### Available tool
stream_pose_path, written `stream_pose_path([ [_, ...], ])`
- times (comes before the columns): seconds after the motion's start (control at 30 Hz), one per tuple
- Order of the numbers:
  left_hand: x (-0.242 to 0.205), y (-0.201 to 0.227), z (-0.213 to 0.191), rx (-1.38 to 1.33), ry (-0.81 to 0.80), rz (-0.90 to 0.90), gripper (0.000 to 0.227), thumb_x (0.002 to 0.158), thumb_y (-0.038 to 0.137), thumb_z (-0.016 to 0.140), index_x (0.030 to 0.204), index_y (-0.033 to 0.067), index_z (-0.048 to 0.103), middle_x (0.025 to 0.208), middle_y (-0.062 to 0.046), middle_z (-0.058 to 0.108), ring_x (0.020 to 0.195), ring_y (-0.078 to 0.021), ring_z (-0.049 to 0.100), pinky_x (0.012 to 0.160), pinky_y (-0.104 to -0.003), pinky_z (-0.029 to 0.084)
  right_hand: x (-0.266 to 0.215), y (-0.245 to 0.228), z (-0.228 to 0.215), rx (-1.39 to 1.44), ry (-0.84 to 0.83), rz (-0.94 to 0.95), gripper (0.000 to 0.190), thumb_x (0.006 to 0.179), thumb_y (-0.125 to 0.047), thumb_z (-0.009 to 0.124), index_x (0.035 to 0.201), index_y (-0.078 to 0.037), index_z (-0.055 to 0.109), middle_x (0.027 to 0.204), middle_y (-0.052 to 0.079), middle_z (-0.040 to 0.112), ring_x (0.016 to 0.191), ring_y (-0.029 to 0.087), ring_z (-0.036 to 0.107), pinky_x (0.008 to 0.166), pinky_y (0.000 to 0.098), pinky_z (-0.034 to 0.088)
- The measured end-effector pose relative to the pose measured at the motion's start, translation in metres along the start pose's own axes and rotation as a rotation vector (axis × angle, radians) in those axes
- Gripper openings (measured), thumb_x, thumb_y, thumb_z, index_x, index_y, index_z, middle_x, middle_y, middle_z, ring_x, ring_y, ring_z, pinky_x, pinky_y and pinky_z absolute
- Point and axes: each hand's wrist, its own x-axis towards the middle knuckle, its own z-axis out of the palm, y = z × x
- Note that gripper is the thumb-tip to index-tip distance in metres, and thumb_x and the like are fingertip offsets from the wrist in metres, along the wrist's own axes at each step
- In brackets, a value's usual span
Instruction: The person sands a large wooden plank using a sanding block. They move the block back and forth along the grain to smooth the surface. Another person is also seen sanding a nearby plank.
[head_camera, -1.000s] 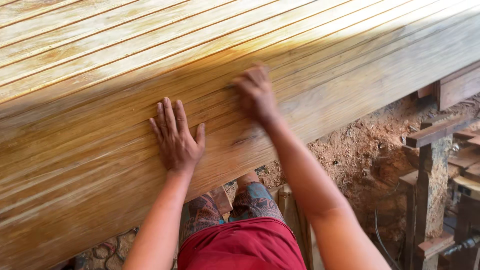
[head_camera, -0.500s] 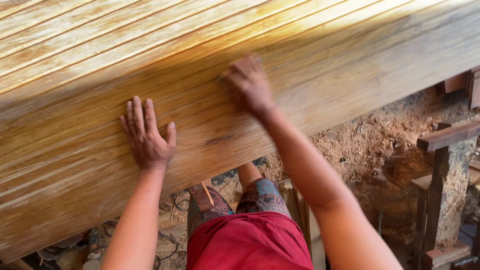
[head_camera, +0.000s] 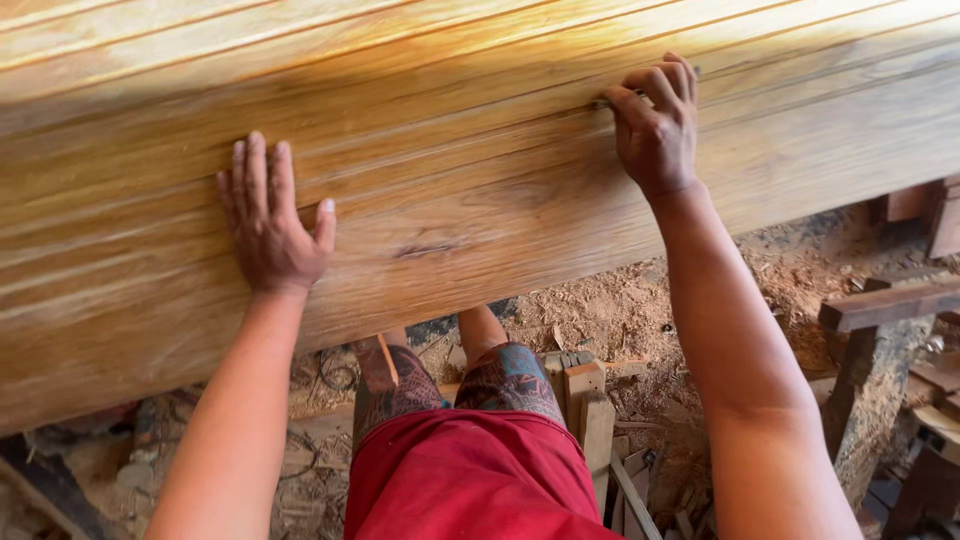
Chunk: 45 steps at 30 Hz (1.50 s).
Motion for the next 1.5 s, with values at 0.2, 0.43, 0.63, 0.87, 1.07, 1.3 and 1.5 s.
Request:
stream_pose_path([
  [0.2, 0.005, -0.003, 0.005, 0.004, 0.022, -0.006, 0.074, 0.101, 0.039, 0.063, 0.163, 0.0034, 0.042, 0.17, -0.022, 0.032, 0.159, -0.0402, 0.027, 0.131, -0.059, 0.016, 0.032, -0.073, 0.031, 0.093, 0.055, -0.021, 0.027, 0.078, -0.003, 0.067, 0.101, -0.01, 0.08, 0.099, 0.007, 0.065, 0.096, 0.028, 0.058, 0.086, 0.0448, 0.042],
  [0.43, -0.001, -0.005, 0.001, -0.009, 0.041, -0.016, 0.066, 0.11, 0.039, 0.059, 0.165, 0.0094, 0.039, 0.172, -0.017, 0.031, 0.16, -0.0365, 0.026, 0.132, -0.057, 0.016, 0.079, -0.245, 0.114, 0.341, -0.058, -0.115, 0.035, 0.084, -0.011, 0.069, 0.119, -0.009, 0.072, 0.113, 0.01, 0.059, 0.111, 0.031, 0.055, 0.099, 0.0488, 0.045],
  [0.63, 0.001, -0.009, 0.011, 0.057, -0.04, -0.069, 0.071, 0.109, 0.052, 0.037, 0.165, 0.0101, 0.026, 0.172, -0.016, 0.024, 0.16, -0.0338, 0.019, 0.13, -0.055, 0.009, 0.055, -0.135, 0.041, 0.175, -0.061, -0.048, 0.023, 0.093, -0.001, 0.075, 0.11, -0.014, 0.081, 0.099, 0.005, 0.065, 0.098, 0.027, 0.058, 0.09, 0.043, 0.046],
  [0.87, 0.003, -0.013, 0.017, -0.014, -0.044, -0.094, 0.064, 0.11, 0.043, 0.037, 0.165, 0.012, 0.026, 0.172, -0.012, 0.022, 0.161, -0.0295, 0.019, 0.131, -0.054, 0.009, 0.067, -0.197, 0.091, 0.183, 0.025, -0.006, 0.013, 0.091, 0.0, 0.078, 0.1, -0.01, 0.079, 0.092, 0.005, 0.064, 0.092, 0.026, 0.058, 0.087, 0.0439, 0.042],
  [1.07, -0.025, -0.037, -0.006, -0.192, 0.067, -0.186, 0.062, 0.11, 0.038, 0.047, 0.162, 0.0093, 0.032, 0.171, -0.013, 0.023, 0.16, -0.0316, 0.021, 0.133, -0.054, 0.014, 0.11, -0.276, 0.126, 0.251, -0.066, -0.241, 0.018, 0.089, -0.004, 0.08, 0.105, -0.012, 0.078, 0.094, 0.005, 0.065, 0.094, 0.027, 0.06, 0.088, 0.0441, 0.045],
  [1.3, -0.148, -0.209, -0.067, 0.121, -0.031, -0.747, 0.072, 0.116, 0.055, 0.038, 0.171, 0.0163, 0.014, 0.178, -0.009, 0.006, 0.165, -0.0304, 0.004, 0.133, -0.057, 0.003, 0.078, -0.191, 0.065, 0.191, -0.163, -0.015, 0.012, 0.097, 0.001, 0.08, 0.105, -0.009, 0.08, 0.097, 0.008, 0.064, 0.093, 0.025, 0.06, 0.079, 0.0374, 0.05],
  [1.5, -0.153, -0.25, -0.072, 0.082, -0.053, -1.066, 0.086, 0.111, 0.071, 0.033, 0.171, 0.0141, 0.01, 0.178, -0.009, 0.004, 0.165, -0.0294, 0.005, 0.133, -0.054, 0.001, 0.121, -0.338, 0.159, 0.251, 0.009, -0.183, 0.011, 0.091, -0.002, 0.083, 0.091, -0.012, 0.078, 0.086, 0.005, 0.062, 0.084, 0.027, 0.059, 0.076, 0.0425, 0.047],
])
